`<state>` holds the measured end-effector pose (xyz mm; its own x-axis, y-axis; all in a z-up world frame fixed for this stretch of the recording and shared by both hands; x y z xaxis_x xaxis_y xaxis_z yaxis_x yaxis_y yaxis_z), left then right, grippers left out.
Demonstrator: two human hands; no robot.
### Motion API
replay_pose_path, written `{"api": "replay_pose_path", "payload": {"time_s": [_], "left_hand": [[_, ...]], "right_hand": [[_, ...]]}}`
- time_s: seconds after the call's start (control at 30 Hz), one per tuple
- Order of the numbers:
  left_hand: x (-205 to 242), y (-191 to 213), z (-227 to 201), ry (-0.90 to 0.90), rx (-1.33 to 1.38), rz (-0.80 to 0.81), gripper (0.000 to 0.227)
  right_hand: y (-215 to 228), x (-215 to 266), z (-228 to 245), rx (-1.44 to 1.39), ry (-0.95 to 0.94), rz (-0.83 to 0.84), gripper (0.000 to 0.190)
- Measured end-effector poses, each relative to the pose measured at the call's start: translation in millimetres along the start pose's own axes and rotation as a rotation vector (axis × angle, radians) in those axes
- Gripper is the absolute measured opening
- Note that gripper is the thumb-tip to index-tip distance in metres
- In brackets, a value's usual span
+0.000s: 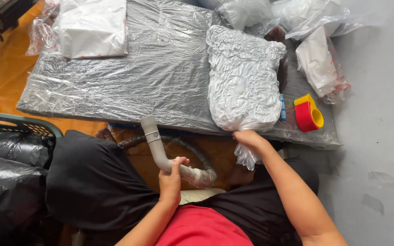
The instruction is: The person packs a white item into a clear plastic bag, uses a handheld vacuum to remove air, and seals the bag with red tape. The person handles the bag and tape by hand.
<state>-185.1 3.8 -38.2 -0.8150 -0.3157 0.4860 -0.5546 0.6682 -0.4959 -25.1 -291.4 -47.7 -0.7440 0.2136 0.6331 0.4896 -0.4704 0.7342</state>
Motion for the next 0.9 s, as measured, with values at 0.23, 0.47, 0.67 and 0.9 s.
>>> {"api": "replay_pose_path", "payload": {"time_s": [0.23, 0.47, 0.67, 0.9], "left_hand": [[-18.4, 34.7, 42.4, 0.251, 0.079, -0.331, 0.064], [-42.3, 26.0, 65.9, 0.392, 0.034, -0.359, 0.112], [-82.2, -10.9, 102.1, 0.45, 0.101, -0.157, 0.114], [-78.5, -71.2, 120.9, 0.494, 0.28, 0.216, 0.098]], "right_hand": [[1.4, -10.3, 2.4, 0.706, 0.238, 0.093, 0.035], [9.3, 41.2, 33.2, 0.869, 0.263, 0.207, 0.054], [5.3, 13.6, 20.6, 0.749, 0.144, 0.211, 0.055], [-25.7, -68.9, -37.8, 0.477, 0.017, 0.148, 0.049]]}}
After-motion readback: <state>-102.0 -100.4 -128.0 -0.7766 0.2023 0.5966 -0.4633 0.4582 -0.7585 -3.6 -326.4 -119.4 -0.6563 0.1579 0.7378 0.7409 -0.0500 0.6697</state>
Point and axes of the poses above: each hand's wrist, its own x-axis away from the middle knuckle, its own y-axis out of the back of the hand, z = x × y, the point moved 7 cm from there along -x, towards the middle knuckle, and after that the axes turned 13 degrees about x, right-handed, at the moved point
